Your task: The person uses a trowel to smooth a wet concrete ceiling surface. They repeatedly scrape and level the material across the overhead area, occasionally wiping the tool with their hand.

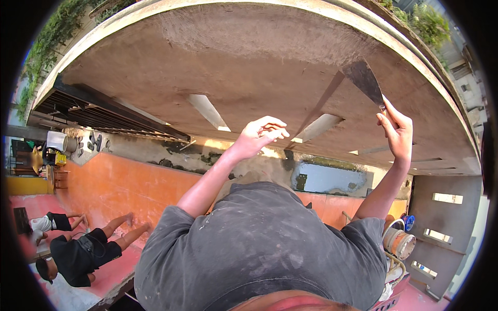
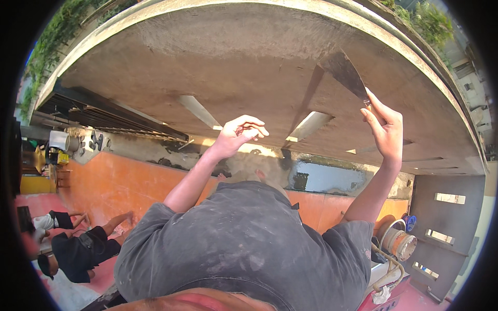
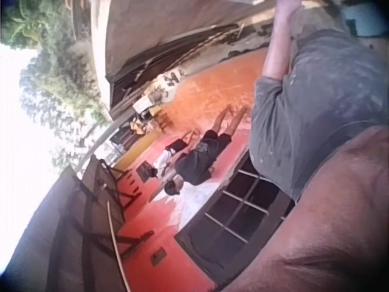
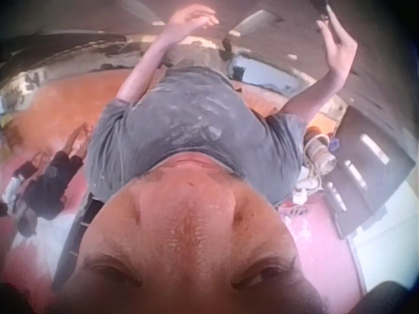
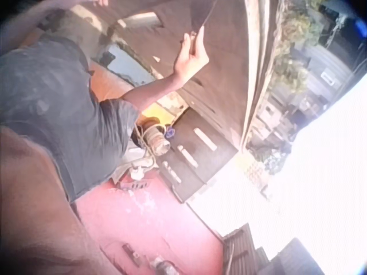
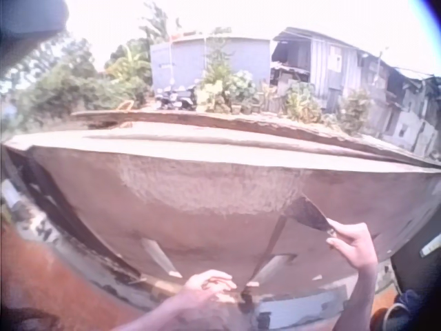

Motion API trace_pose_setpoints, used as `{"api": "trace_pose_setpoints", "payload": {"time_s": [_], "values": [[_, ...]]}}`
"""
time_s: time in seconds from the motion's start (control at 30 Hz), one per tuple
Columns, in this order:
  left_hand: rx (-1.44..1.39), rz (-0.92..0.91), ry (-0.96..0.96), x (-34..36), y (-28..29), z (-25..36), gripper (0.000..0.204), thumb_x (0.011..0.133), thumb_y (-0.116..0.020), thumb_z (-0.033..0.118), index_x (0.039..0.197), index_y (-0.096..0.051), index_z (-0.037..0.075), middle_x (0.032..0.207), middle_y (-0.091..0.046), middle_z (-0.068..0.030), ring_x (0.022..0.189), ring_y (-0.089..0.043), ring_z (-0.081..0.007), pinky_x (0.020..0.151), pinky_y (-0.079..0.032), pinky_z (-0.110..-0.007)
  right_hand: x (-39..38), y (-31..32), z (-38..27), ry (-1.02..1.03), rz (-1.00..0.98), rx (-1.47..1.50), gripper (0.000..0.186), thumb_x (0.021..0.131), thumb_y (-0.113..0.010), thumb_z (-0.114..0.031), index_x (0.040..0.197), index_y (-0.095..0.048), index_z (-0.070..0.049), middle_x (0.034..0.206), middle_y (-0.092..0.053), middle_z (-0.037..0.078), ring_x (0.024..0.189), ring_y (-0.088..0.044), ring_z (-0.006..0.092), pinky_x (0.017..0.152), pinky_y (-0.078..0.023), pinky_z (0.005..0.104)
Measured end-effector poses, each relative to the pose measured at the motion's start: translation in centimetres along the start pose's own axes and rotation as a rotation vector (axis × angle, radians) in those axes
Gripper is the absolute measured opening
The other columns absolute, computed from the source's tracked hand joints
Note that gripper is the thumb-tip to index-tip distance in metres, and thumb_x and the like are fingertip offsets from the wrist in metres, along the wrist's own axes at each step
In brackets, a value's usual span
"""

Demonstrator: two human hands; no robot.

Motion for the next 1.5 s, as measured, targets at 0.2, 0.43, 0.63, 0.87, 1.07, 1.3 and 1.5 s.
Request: {"api": "trace_pose_setpoints", "payload": {"time_s": [0.2, 0.43, 0.63, 0.87, 1.07, 1.3, 1.5], "values": [[-0.025, 0.038, -0.042, -1.6, 2.4, -0.5, 0.026, 0.104, -0.062, 0.017, 0.125, -0.062, 0.001, 0.110, -0.072, -0.0088, 0.103, -0.067, -0.0148, 0.089, -0.054, -0.032, 2.1, -3.1, -3.1, 0.086, -0.030, -0.083, 0.046, 0.092, -0.072, -0.003, 0.137, -0.066, -0.008, 0.081, -0.066, 0.002, 0.073, -0.055, 0.0063, 0.075, -0.050, 0.0233], [-0.009, 0.067, -0.112, -3.8, 7.4, 1.7, 0.020, 0.104, -0.057, 0.008, 0.121, -0.061, -0.001, 0.107, -0.072, -0.0132, 0.099, -0.069, -0.0175, 0.085, -0.056, -0.032, 3.1, -7.7, -7.7, 0.065, -0.030, -0.189, 0.045, 0.092, -0.072, -0.003, 0.137, -0.067, -0.009, 0.091, -0.077, 0.013, 0.082, -0.061, 0.0046, 0.084, -0.053, 0.0254], [-0.051, 0.033, -0.118, -5.1, 11.6, 1.9, 0.021, 0.105, -0.058, 0.013, 0.122, -0.062, 0.001, 0.106, -0.072, -0.0103, 0.100, -0.068, -0.0149, 0.085, -0.056, -0.030, 4.3, -13.1, -10.6, 0.045, -0.001, -0.124, 0.043, 0.093, -0.072, -0.005, 0.135, -0.068, -0.009, 0.079, -0.069, 0.006, 0.072, -0.053, 0.0049, 0.073, -0.050, 0.0241], [-0.076, 0.031, -0.125, -6.8, 15.4, 2.7, 0.016, 0.104, -0.057, 0.008, 0.117, -0.062, 0.000, 0.103, -0.073, -0.0131, 0.095, -0.070, -0.0171, 0.081, -0.057, -0.031, 5.0, -18.6, -14.0, -0.012, 0.057, -0.066, 0.041, 0.093, -0.074, -0.008, 0.134, -0.069, -0.010, 0.077, -0.066, 0.003, 0.068, -0.050, 0.0062, 0.068, -0.048, 0.0239], [-0.055, -0.041, -0.124, -7.6, 17.2, 3.5, 0.020, 0.105, -0.056, 0.014, 0.119, -0.061, 0.001, 0.104, -0.072, -0.0112, 0.097, -0.069, -0.0149, 0.084, -0.056, -0.031, 6.6, -22.3, -15.8, -0.036, 0.085, -0.030, 0.041, 0.092, -0.075, -0.012, 0.133, -0.069, -0.008, 0.089, -0.070, 0.003, 0.076, -0.058, 0.0096, 0.072, -0.050, 0.0268], [-0.044, -0.101, -0.054, -7.9, 18.0, 3.5, 0.020, 0.105, -0.058, 0.015, 0.118, -0.063, 0.001, 0.105, -0.073, -0.0106, 0.099, -0.069, -0.0150, 0.085, -0.055, -0.030, 9.7, -30.4, -24.6, 0.096, -0.050, -0.193, 0.036, 0.093, -0.072, -0.024, 0.126, -0.073, -0.010, 0.105, -0.075, 0.018, 0.097, -0.073, 0.0331, 0.090, -0.056, 0.0372], [-0.028, -0.189, -0.027, -9.3, 17.6, 2.7, 0.024, 0.105, -0.062, 0.018, 0.121, -0.063, 0.001, 0.108, -0.073, -0.0088, 0.101, -0.069, -0.0149, 0.087, -0.055, -0.031, 7.4, -31.1, -26.3, 0.080, -0.086, -0.036, 0.040, 0.095, -0.073, -0.015, 0.133, -0.067, -0.002, 0.105, -0.078, 0.011, 0.090, -0.069, 0.0124, 0.084, -0.054, 0.0271]]}}
Point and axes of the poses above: each hand's wrist, its own x-axis towards the middle knuckle, its own y-axis out of the back of the hand, z = x × y, the point moved 9 cm from there along x, towards the middle knuckle
